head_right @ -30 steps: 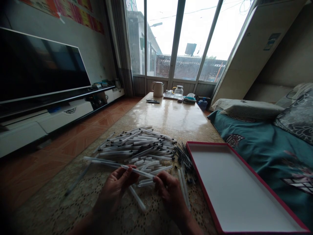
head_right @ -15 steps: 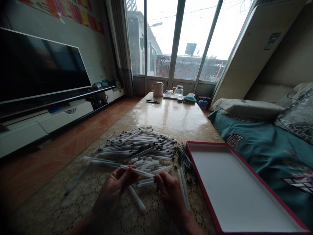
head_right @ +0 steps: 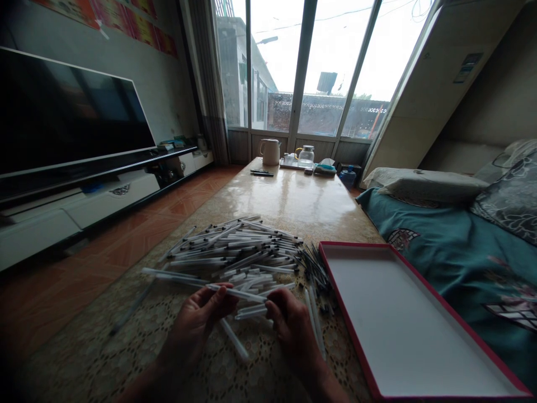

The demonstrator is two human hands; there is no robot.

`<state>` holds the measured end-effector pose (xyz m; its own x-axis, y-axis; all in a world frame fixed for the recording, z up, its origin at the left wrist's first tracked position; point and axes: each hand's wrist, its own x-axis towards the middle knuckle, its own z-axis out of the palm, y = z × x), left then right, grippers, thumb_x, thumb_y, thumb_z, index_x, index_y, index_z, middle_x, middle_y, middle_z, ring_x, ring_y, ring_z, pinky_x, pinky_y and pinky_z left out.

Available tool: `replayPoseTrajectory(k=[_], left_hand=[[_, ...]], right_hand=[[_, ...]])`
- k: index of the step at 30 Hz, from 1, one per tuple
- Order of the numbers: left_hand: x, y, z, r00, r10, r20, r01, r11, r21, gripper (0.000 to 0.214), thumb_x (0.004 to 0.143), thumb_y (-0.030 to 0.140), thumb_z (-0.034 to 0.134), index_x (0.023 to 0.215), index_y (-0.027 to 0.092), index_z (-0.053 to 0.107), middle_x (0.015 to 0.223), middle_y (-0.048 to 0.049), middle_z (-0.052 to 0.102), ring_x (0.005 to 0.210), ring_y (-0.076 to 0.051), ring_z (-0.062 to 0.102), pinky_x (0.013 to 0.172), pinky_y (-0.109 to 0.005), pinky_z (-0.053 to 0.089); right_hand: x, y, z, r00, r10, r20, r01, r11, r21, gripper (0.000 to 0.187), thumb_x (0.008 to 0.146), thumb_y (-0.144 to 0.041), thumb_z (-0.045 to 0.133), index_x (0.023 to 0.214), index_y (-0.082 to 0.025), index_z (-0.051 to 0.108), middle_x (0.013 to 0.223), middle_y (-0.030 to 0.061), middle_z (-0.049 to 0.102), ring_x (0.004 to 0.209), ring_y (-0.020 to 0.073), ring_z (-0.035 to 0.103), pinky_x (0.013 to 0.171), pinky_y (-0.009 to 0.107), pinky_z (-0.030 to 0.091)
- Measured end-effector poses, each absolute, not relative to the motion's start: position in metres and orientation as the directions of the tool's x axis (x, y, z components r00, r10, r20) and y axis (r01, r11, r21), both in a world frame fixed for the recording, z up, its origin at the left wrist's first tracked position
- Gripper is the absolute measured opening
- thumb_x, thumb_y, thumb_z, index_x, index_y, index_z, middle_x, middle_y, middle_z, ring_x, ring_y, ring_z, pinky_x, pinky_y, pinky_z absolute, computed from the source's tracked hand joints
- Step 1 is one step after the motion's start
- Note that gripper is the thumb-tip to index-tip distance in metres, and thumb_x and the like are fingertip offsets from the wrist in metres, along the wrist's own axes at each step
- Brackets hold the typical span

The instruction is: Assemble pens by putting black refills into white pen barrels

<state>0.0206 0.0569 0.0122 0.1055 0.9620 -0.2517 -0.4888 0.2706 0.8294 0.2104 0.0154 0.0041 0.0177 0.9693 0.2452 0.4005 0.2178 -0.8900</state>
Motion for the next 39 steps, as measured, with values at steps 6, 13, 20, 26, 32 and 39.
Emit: replayPoseTrajectory(k=[6, 13, 20, 26, 32, 39], left_hand=[[0.0211, 0.0567, 0.0138, 0.117, 0.959, -0.26, -0.496, 0.283, 0.821, 0.03, 0.058, 0.031, 0.083, 0.077, 0.012, 0.073, 0.068, -0.006, 0.073, 0.062, -0.017, 0.069, 0.062, -0.025, 0.056], [0.0202, 0.0562, 0.0114, 0.125, 0.961, -0.245, -0.496, 0.275, 0.824, 0.027, 0.063, 0.029, 0.081, 0.08, 0.012, 0.072, 0.071, -0.0066, 0.074, 0.066, -0.018, 0.069, 0.066, -0.027, 0.057], [0.0214, 0.055, 0.0126, 0.136, 0.962, -0.238, -0.481, 0.274, 0.833, 0.027, 0.062, 0.03, 0.081, 0.08, 0.012, 0.072, 0.07, -0.0057, 0.073, 0.064, -0.017, 0.069, 0.064, -0.025, 0.056], [0.0216, 0.055, 0.015, 0.121, 0.962, -0.244, -0.491, 0.271, 0.828, 0.029, 0.058, 0.031, 0.083, 0.078, 0.012, 0.072, 0.069, -0.0055, 0.073, 0.063, -0.017, 0.069, 0.064, -0.026, 0.056], [0.0228, 0.0543, 0.0174, 0.126, 0.963, -0.238, -0.47, 0.27, 0.84, 0.03, 0.057, 0.032, 0.084, 0.076, 0.012, 0.073, 0.067, -0.0059, 0.073, 0.061, -0.018, 0.069, 0.062, -0.026, 0.056], [0.0227, 0.0537, 0.0189, 0.118, 0.959, -0.259, -0.49, 0.283, 0.825, 0.031, 0.056, 0.031, 0.084, 0.077, 0.012, 0.072, 0.068, -0.0055, 0.073, 0.062, -0.018, 0.069, 0.063, -0.026, 0.056]], right_hand=[[0.2106, 0.0148, 0.0057, -0.001, 0.971, 0.239, 0.445, 0.215, -0.87, 0.036, 0.094, -0.041, 0.04, 0.073, -0.017, 0.057, 0.059, -0.0012, 0.052, 0.055, 0.012, 0.049, 0.053, 0.021, 0.036], [0.2103, 0.0135, 0.0079, 0.024, 0.969, 0.246, 0.405, 0.216, -0.889, 0.026, 0.089, -0.039, 0.051, 0.1, -0.017, 0.057, 0.066, -0.0013, 0.055, 0.056, 0.0127, 0.05, 0.052, 0.021, 0.037], [0.2099, 0.0136, 0.0078, -0.009, 0.973, 0.231, 0.419, 0.214, -0.883, 0.044, 0.095, -0.042, 0.036, 0.063, -0.017, 0.054, 0.054, -0.0009, 0.052, 0.048, 0.0106, 0.049, 0.049, 0.021, 0.036], [0.2083, 0.016, 0.0049, -0.002, 0.989, 0.148, 0.287, 0.143, -0.947, 0.035, 0.089, -0.048, 0.049, 0.095, -0.015, 0.059, 0.061, -0.0011, 0.058, 0.045, 0.0099, 0.048, 0.045, 0.02, 0.037], [0.2102, 0.0147, 0.0029, 0.019, 0.975, 0.22, 0.401, 0.194, -0.895, 0.05, 0.095, -0.049, 0.034, 0.064, -0.017, 0.056, 0.045, -0.0024, 0.05, 0.044, 0.0099, 0.048, 0.049, 0.02, 0.036], [0.206, 0.0131, 0.0053, 0.023, 0.988, 0.153, 0.17, 0.147, -0.974, 0.032, 0.089, -0.047, 0.049, 0.084, -0.017, 0.056, 0.067, -0.0001, 0.061, 0.042, 0.0083, 0.053, 0.04, 0.019, 0.038]])
